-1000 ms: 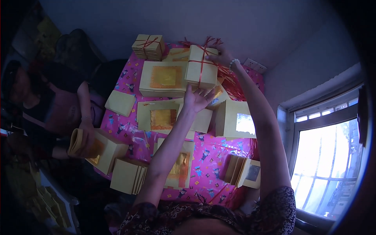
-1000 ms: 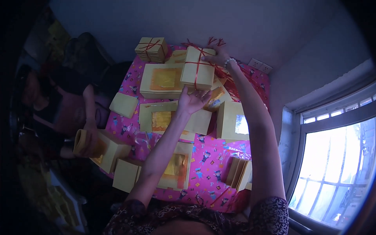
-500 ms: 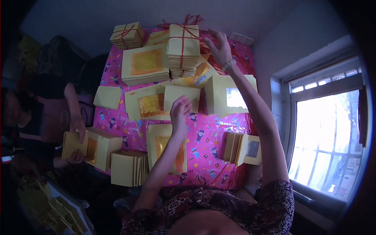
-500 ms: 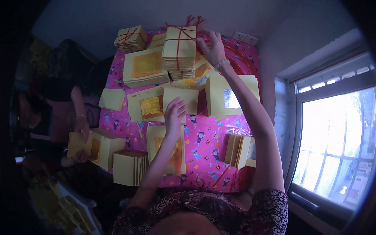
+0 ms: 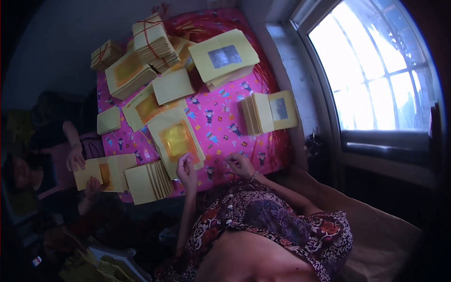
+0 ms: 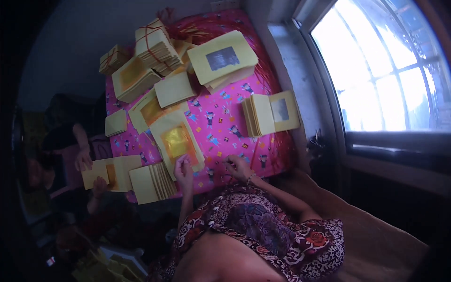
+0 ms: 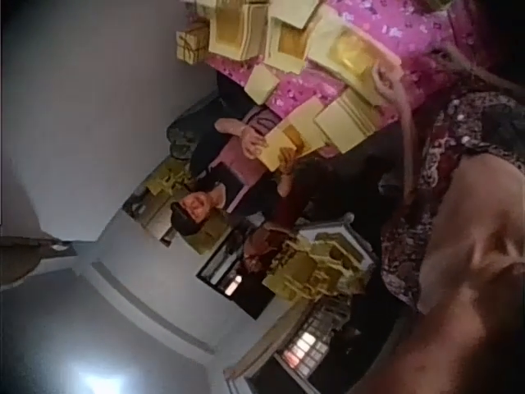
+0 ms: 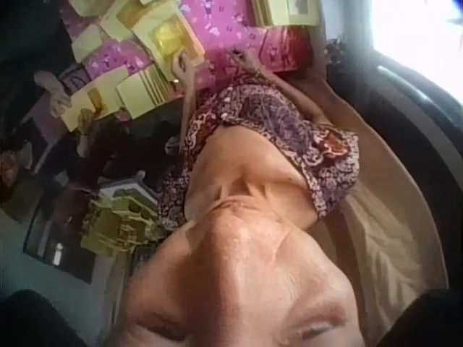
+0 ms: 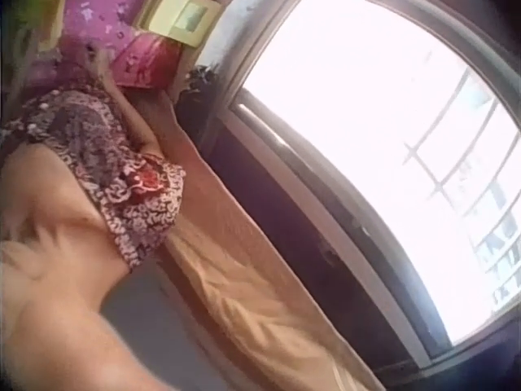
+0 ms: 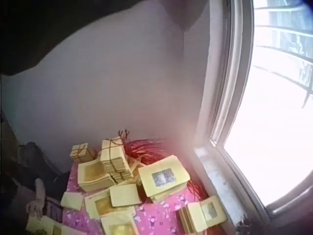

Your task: Counting, stacking, and tying bundles of joss paper with red string.

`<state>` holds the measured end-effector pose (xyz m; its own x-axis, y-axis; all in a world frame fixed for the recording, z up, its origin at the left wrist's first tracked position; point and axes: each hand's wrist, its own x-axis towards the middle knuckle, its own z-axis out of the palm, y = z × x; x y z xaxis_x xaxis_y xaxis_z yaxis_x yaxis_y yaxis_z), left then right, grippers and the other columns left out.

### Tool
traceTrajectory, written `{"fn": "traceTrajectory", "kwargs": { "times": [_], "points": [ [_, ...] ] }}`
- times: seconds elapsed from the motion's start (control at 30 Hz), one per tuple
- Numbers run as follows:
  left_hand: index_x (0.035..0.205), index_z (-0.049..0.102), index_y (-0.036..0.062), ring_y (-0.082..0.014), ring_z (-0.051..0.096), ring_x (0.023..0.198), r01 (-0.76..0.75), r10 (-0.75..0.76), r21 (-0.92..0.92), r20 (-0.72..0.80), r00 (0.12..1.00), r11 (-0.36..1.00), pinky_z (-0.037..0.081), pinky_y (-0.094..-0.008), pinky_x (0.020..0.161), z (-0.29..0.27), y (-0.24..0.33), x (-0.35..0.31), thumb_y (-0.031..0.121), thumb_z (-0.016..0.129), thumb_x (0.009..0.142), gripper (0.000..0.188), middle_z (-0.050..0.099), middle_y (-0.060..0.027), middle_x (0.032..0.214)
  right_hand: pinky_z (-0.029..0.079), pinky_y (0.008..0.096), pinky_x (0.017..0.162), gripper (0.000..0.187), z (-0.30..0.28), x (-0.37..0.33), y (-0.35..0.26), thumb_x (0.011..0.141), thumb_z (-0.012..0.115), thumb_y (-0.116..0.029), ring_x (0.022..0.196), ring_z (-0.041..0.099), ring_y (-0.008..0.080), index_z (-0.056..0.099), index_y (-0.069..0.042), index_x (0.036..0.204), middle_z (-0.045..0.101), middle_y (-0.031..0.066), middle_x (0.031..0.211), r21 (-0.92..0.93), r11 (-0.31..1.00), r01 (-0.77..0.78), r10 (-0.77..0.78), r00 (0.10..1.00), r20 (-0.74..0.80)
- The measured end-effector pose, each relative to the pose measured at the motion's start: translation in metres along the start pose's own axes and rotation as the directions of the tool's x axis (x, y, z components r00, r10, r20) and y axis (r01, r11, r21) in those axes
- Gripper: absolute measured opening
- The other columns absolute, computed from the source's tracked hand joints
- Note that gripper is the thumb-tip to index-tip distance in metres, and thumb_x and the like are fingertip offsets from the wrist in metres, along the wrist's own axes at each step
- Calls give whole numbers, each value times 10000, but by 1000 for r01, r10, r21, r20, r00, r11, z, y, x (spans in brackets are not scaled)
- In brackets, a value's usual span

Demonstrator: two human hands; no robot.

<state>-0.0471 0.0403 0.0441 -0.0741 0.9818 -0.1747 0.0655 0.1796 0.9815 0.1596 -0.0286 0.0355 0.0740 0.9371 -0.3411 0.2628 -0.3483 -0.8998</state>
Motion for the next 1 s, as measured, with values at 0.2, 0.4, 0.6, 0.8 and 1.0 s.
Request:
{"fn": "traceTrajectory", "kwargs": {
  "times": [0.2,0.4,0.6,0.8,1.0],
  "points": [
    [1081,563,-15,-130,588,905,-10,9,8,65,998,1000,475,-251,791,6,4,-28,69,468,923,203,611,-73,983,438,357,723,237,-24,-3,-6,788,565,-16,832,528,256,518,18,1018,505,149,890,-289,936,202,-317,839,-441],
    [1076,561,-19,-122,589,892,3,-4,11,80,997,1000,478,-247,778,6,-13,-76,62,462,927,196,612,-76,980,426,317,787,468,-78,38,111,778,629,-70,860,475,181,371,51,1150,444,99,962,4,999,44,-16,451,-893],
    [1061,562,-15,-111,571,892,57,-55,-21,110,992,998,455,-245,810,-3,-38,-91,32,452,920,185,604,-63,956,438,313,888,577,-135,79,167,734,686,-40,1040,541,209,354,80,1190,535,180,1149,489,837,246,290,558,-777],
    [1057,564,-14,-108,575,890,66,-73,40,216,974,997,455,-237,797,-8,-33,-87,38,457,921,181,606,-65,959,476,282,752,269,-137,87,179,761,656,-42,813,612,156,562,8,1008,640,83,912,312,900,303,124,510,-851],
    [1043,584,1,-98,585,852,-3,-52,178,299,953,984,466,-231,755,8,-39,-64,46,467,916,179,622,-58,916,441,379,834,345,-125,85,146,683,496,67,990,516,335,544,-47,1005,541,170,1060,-417,904,95,-383,616,-689]
  ]
}}
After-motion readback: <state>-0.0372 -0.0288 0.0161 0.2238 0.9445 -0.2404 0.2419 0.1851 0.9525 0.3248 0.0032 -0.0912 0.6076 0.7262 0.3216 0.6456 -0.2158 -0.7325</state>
